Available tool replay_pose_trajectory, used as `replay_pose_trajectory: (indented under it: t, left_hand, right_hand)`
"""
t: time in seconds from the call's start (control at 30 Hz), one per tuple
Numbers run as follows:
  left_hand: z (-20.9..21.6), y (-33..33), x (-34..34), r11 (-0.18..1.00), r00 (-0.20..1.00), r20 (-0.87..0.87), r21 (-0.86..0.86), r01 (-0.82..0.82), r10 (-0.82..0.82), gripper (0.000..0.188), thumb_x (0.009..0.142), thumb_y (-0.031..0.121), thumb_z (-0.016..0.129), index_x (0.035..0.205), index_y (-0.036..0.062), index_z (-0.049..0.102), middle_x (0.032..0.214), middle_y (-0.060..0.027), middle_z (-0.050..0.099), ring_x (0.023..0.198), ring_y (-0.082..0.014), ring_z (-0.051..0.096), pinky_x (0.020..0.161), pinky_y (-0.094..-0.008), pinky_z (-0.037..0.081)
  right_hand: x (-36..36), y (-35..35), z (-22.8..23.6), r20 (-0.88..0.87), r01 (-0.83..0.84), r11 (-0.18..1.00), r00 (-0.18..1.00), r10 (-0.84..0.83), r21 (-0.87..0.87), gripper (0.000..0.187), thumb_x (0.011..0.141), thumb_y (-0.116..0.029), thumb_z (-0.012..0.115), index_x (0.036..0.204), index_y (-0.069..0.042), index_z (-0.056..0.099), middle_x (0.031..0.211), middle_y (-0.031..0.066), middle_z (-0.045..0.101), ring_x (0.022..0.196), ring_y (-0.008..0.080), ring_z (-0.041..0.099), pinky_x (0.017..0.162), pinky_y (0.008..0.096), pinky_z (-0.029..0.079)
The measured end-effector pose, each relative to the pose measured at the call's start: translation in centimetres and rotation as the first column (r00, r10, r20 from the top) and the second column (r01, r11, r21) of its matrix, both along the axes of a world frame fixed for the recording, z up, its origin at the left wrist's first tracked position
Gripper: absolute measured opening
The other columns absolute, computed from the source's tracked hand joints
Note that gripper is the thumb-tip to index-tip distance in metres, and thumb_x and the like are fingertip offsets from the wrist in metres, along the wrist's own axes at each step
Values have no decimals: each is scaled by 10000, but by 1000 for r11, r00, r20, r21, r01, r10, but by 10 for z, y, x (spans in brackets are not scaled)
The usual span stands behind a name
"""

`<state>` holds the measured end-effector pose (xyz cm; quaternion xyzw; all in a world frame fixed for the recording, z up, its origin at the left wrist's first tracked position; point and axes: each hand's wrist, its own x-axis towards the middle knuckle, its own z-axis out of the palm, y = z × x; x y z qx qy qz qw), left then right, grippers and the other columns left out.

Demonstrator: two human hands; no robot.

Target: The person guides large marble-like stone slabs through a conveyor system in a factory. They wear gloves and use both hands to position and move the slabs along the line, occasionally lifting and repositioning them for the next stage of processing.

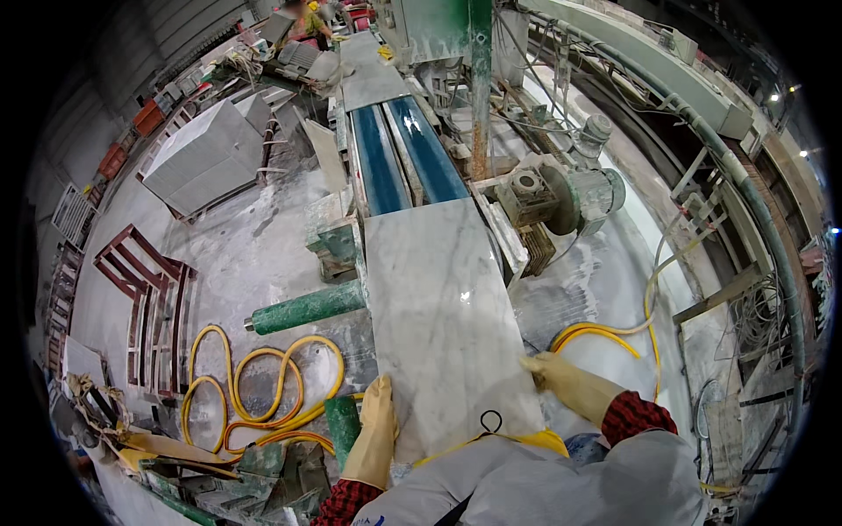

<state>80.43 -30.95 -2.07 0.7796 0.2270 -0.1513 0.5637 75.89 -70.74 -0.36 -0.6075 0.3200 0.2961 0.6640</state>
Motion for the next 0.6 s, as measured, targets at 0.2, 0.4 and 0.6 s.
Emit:
replay_pose_trajectory:
  t: [0.2, 0.4, 0.6]
  left_hand:
    - [10, 1, 27, 904, 982, -108, -386, -184, 154, 431, 1106, 416, 581, 1246, 37, 732, 1059, -41, 718, 993, -177, 650, 874, -354, 529]
    - [-12, 40, 3, 917, 954, -142, -344, 204, -265, 503, 1067, 399, 691, 1207, -83, 703, 1003, -106, 783, 785, -176, 697, 778, -322, 575]
    - [-28, 11, 101, 908, 975, -197, -418, 16, -107, 435, 1041, 371, 733, 1127, -54, 707, 896, -125, 772, 748, -192, 710, 721, -340, 587]
  right_hand:
    - [-38, -8, 8, -52, -189, 981, 980, 191, 30, 370, 968, -402, 851, 933, -83, 667, 806, -3, 617, 714, 110, 652, 686, 254, 544]
    - [16, -8, -20, 84, -86, 996, 993, 88, -26, 347, 976, -352, 837, 896, -95, 618, 805, 4, 618, 676, 120, 662, 597, 269, 547]
    - [146, -21, -58, 226, -16, 985, 973, 55, -174, 322, 1006, -303, 780, 878, -30, 668, 827, 79, 689, 591, 150, 604, 557, 305, 525]
